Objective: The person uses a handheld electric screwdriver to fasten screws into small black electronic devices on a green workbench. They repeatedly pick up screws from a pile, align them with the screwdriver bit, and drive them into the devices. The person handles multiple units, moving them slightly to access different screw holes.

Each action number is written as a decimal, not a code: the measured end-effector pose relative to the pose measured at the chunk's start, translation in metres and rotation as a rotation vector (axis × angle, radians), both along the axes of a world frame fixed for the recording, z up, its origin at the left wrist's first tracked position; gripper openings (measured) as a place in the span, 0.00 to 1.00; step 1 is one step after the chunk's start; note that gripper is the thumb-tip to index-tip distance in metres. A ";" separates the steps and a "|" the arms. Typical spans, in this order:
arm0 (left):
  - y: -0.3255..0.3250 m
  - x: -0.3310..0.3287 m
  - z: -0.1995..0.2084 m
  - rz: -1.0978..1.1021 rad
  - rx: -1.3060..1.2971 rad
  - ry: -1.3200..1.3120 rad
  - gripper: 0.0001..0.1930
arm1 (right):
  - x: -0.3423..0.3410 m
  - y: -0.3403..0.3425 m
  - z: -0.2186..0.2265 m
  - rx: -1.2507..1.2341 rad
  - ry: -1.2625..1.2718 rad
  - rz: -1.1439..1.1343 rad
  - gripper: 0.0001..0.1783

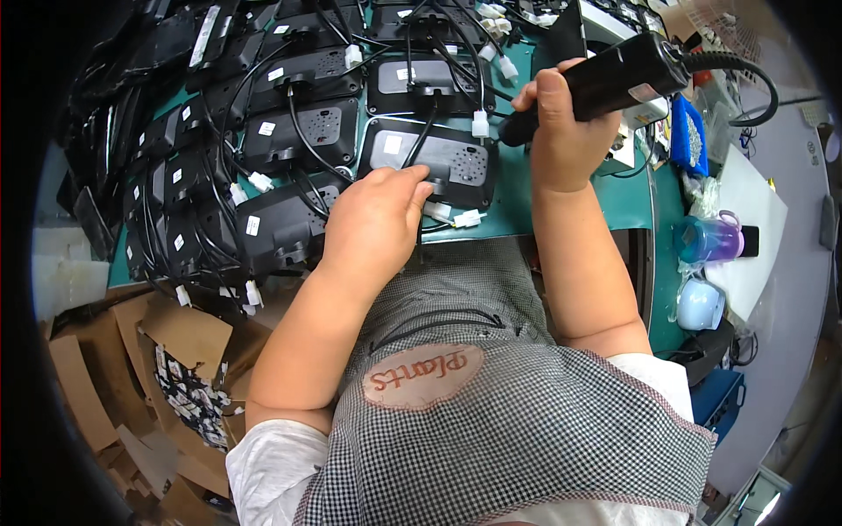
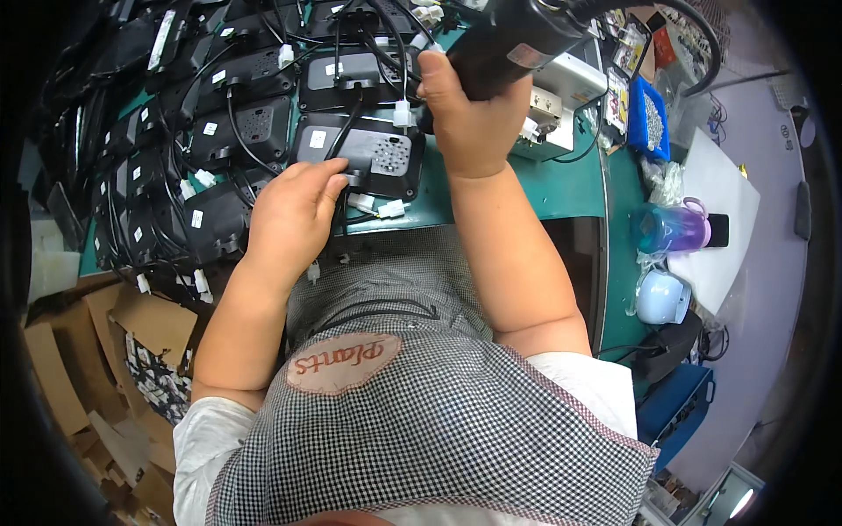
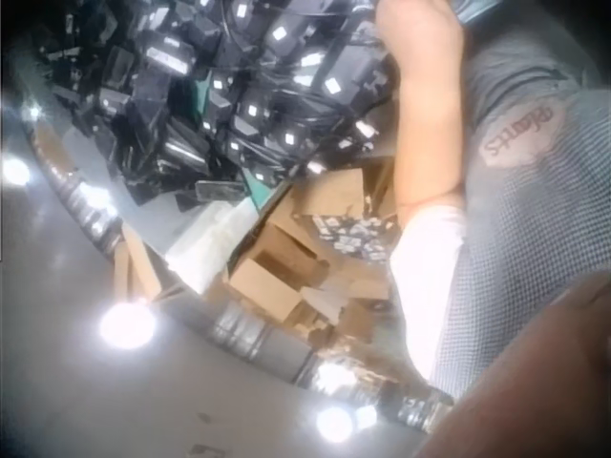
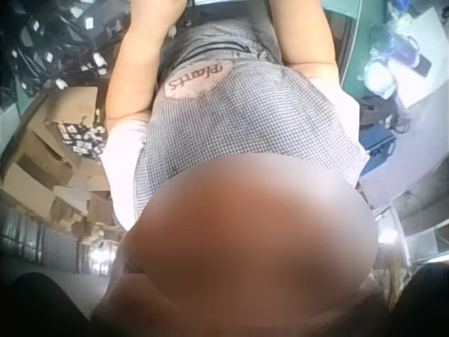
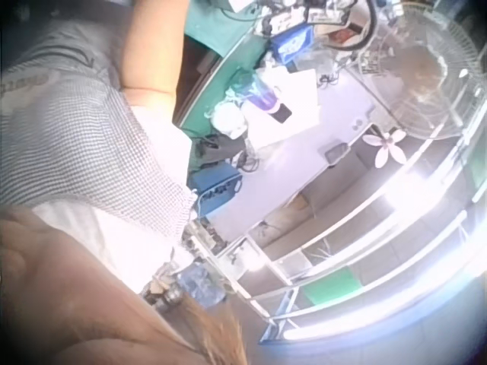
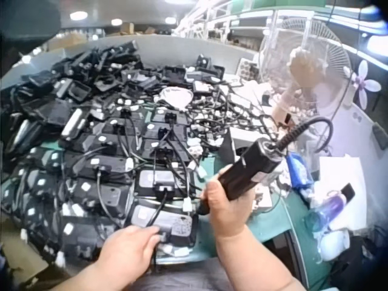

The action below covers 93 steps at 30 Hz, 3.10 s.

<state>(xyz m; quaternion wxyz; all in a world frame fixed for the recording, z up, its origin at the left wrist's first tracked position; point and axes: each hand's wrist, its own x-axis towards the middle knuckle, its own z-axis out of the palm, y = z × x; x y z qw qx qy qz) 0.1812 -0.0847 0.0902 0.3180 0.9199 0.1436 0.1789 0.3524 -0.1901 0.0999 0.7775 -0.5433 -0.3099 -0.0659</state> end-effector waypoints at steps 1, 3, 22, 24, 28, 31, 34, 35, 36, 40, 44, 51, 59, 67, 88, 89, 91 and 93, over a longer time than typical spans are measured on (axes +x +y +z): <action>-0.001 -0.001 -0.001 0.006 -0.030 -0.004 0.10 | -0.004 -0.002 0.005 -0.023 -0.006 -0.067 0.11; 0.000 -0.005 0.002 0.043 -0.155 -0.017 0.11 | -0.012 -0.007 0.021 0.128 -0.004 0.015 0.11; 0.000 -0.033 0.026 -0.019 -1.678 -0.239 0.15 | -0.078 -0.024 0.086 0.487 0.028 0.261 0.30; 0.001 -0.032 0.023 -0.051 -1.692 -0.251 0.14 | -0.080 -0.028 0.083 0.488 0.000 0.251 0.30; -0.005 -0.025 0.027 -0.080 -1.719 -0.222 0.14 | -0.077 -0.035 0.083 0.466 -0.007 0.193 0.31; -0.011 -0.025 0.028 -0.159 -1.739 -0.223 0.14 | -0.080 -0.038 0.081 0.497 -0.037 0.194 0.30; -0.019 -0.026 0.036 -0.152 -1.738 -0.224 0.13 | -0.081 -0.037 0.088 0.520 -0.071 0.201 0.28; -0.017 -0.030 0.029 -0.084 -1.701 -0.261 0.13 | -0.079 -0.032 0.083 0.492 -0.038 0.266 0.29; -0.015 -0.028 0.022 -0.097 -1.773 -0.258 0.13 | -0.076 -0.035 0.078 0.471 -0.025 0.268 0.29; -0.013 -0.036 0.019 -0.063 -1.954 -0.269 0.16 | -0.087 -0.064 0.082 0.466 -0.099 0.460 0.30; -0.015 -0.042 0.004 -0.122 -1.987 -0.362 0.27 | -0.094 -0.068 0.073 0.438 -0.051 0.692 0.33; -0.026 -0.044 0.024 -0.106 -1.996 -0.281 0.36 | -0.068 -0.067 0.056 0.368 -0.086 0.863 0.38; -0.034 -0.053 0.023 -0.169 -1.948 -0.214 0.37 | -0.088 -0.050 0.054 0.389 0.057 0.758 0.34; -0.041 -0.054 0.024 -0.197 -1.926 -0.207 0.35 | -0.094 -0.036 0.043 0.400 0.077 0.683 0.32; -0.039 -0.049 -0.009 -0.103 -1.677 -0.098 0.10 | -0.077 -0.054 0.039 0.462 0.207 0.664 0.30; -0.039 -0.048 -0.009 -0.110 -1.659 -0.084 0.11 | -0.077 -0.055 0.039 0.463 0.208 0.659 0.30; -0.039 -0.045 -0.006 -0.148 -1.774 -0.045 0.12 | -0.076 -0.055 0.040 0.462 0.199 0.655 0.30; -0.041 -0.043 -0.006 -0.155 -1.850 -0.044 0.13 | -0.075 -0.055 0.040 0.457 0.185 0.658 0.30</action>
